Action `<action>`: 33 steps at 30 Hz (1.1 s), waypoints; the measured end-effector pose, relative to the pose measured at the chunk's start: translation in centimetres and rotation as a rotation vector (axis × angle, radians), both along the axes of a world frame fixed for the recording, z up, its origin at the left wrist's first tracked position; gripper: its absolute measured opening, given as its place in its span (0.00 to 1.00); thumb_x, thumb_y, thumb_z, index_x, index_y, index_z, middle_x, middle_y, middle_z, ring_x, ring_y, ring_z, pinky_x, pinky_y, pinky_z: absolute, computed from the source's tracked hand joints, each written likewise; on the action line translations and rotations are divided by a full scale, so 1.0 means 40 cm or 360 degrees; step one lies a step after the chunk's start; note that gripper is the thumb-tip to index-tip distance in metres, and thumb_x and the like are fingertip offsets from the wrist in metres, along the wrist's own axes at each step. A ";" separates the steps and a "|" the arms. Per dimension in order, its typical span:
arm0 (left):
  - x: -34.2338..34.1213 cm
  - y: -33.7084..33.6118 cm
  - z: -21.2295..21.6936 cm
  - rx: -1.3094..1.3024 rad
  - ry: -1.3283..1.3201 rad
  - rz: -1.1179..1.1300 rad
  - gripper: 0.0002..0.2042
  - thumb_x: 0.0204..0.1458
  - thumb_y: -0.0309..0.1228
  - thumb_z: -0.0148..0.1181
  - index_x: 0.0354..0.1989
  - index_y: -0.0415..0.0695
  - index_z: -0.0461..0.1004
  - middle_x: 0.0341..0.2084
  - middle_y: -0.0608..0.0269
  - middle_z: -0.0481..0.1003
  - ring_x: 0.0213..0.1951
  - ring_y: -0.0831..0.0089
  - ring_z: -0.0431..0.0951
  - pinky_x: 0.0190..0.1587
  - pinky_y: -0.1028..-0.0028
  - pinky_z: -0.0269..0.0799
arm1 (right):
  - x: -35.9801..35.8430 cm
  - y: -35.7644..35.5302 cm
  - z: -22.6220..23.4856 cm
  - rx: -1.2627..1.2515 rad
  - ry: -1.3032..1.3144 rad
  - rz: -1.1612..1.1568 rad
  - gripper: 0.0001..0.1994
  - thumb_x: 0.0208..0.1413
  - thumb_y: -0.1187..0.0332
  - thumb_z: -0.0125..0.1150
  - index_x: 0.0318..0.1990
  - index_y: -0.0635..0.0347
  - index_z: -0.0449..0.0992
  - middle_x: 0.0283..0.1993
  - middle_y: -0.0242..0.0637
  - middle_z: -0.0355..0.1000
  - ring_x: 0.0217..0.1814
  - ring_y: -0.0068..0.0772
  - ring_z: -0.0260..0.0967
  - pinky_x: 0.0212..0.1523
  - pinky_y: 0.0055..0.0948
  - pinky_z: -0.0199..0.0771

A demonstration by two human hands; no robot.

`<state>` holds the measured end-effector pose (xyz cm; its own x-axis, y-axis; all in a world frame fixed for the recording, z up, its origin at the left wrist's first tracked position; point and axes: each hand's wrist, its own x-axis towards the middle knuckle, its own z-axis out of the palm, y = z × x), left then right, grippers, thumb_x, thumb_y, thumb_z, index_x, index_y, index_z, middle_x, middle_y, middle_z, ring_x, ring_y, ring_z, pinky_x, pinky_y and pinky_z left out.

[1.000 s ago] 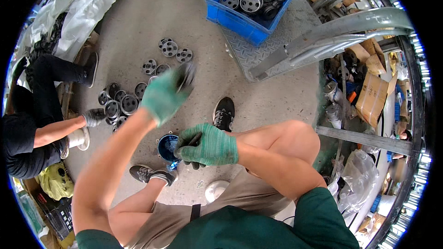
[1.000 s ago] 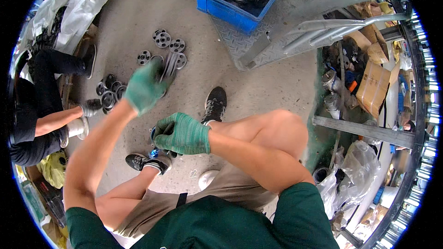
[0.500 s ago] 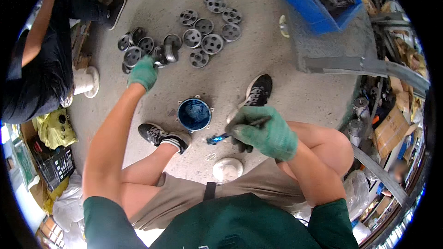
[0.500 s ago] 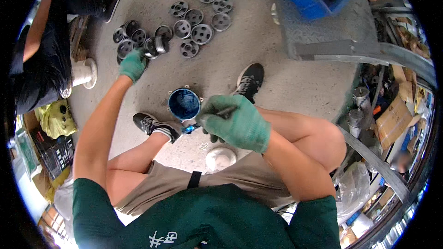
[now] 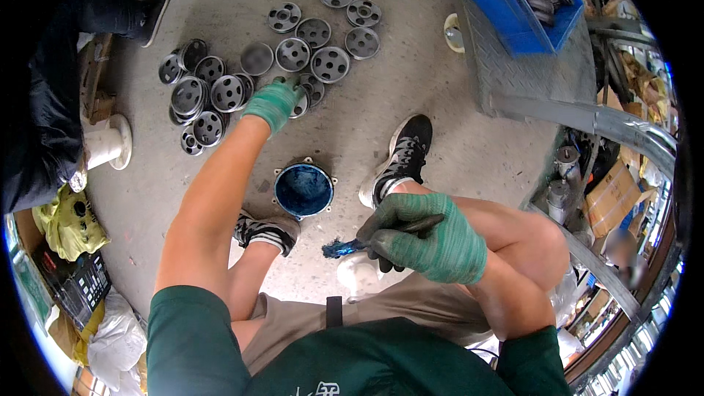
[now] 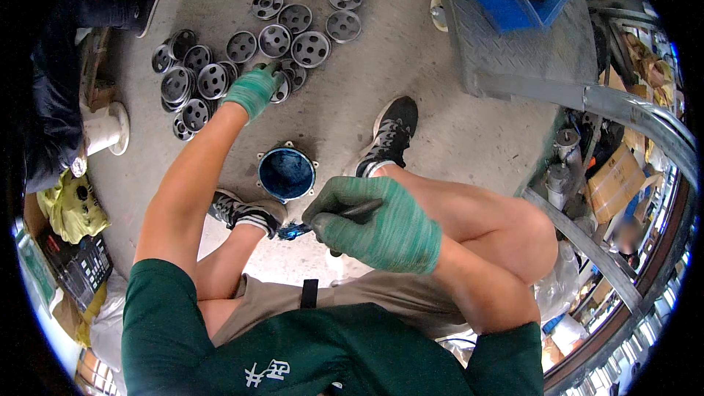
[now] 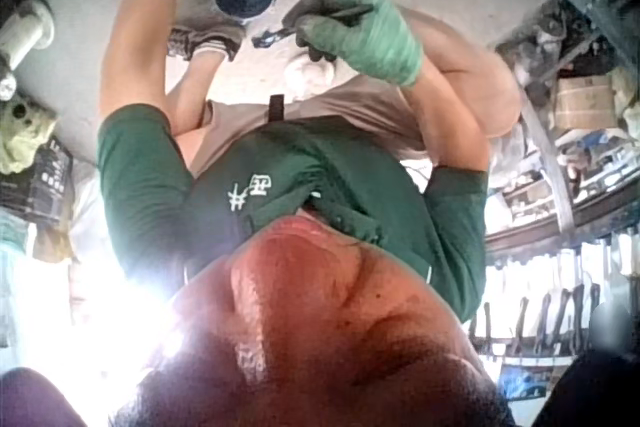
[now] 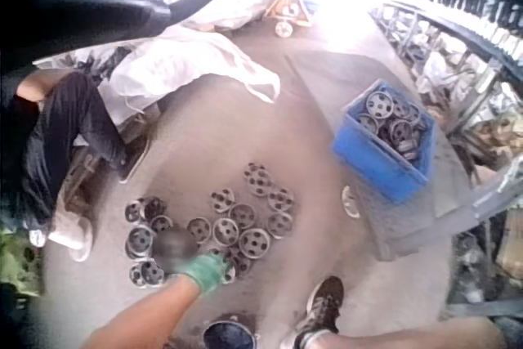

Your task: The person sits on the floor and uses a brush to apply blue paint to the inner surfaces of small, circular metal parts. They repeatedly dip the brush into a small container of paint and coat each part before placing it into a blue plastic bin. The task continues until the end of the clip.

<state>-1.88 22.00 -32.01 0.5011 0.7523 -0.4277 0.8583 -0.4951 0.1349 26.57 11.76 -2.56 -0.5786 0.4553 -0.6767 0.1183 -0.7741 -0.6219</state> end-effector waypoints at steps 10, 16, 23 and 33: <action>-0.074 -0.081 -0.191 -0.0463 -0.0528 0.0888 0.22 0.50 0.37 0.66 0.52 0.40 0.73 0.53 0.46 0.75 0.52 0.48 0.76 0.51 0.59 0.74 | -0.017 -0.002 0.002 0.0144 -0.0081 0.0101 0.09 0.59 0.71 0.61 0.45 0.64 0.79 0.32 0.34 0.78 0.30 0.20 0.73 0.33 0.22 0.76; -0.056 -0.151 0.073 -0.0781 -0.0572 0.1309 0.22 0.45 0.41 0.71 0.43 0.37 0.79 0.37 0.48 0.81 0.38 0.57 0.82 0.41 0.63 0.77 | -0.012 -0.026 -0.015 0.0230 -0.0229 -0.0292 0.11 0.61 0.68 0.64 0.48 0.63 0.79 0.32 0.35 0.77 0.29 0.22 0.75 0.26 0.22 0.74; -0.014 -0.351 0.661 -0.0926 -0.1885 0.2125 0.21 0.59 0.36 0.64 0.55 0.35 0.70 0.43 0.56 0.78 0.42 0.68 0.82 0.45 0.67 0.84 | -0.055 -0.080 -0.013 0.0411 0.0212 -0.0539 0.10 0.63 0.71 0.61 0.49 0.65 0.78 0.38 0.35 0.79 0.33 0.22 0.77 0.31 0.20 0.76; 0.067 -0.554 0.869 -0.0597 -0.2256 0.2084 0.22 0.56 0.36 0.68 0.52 0.33 0.73 0.41 0.59 0.78 0.43 0.75 0.78 0.41 0.76 0.79 | -0.065 -0.160 0.063 0.0524 0.0386 -0.0539 0.11 0.63 0.72 0.62 0.50 0.65 0.78 0.41 0.37 0.79 0.36 0.22 0.77 0.37 0.21 0.78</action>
<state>0.78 -0.17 2.76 -0.1268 0.8648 -0.4859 -0.1906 0.4595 0.8675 23.96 5.36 -0.05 -0.4843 0.8097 -0.3314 -0.2822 -0.5031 -0.8169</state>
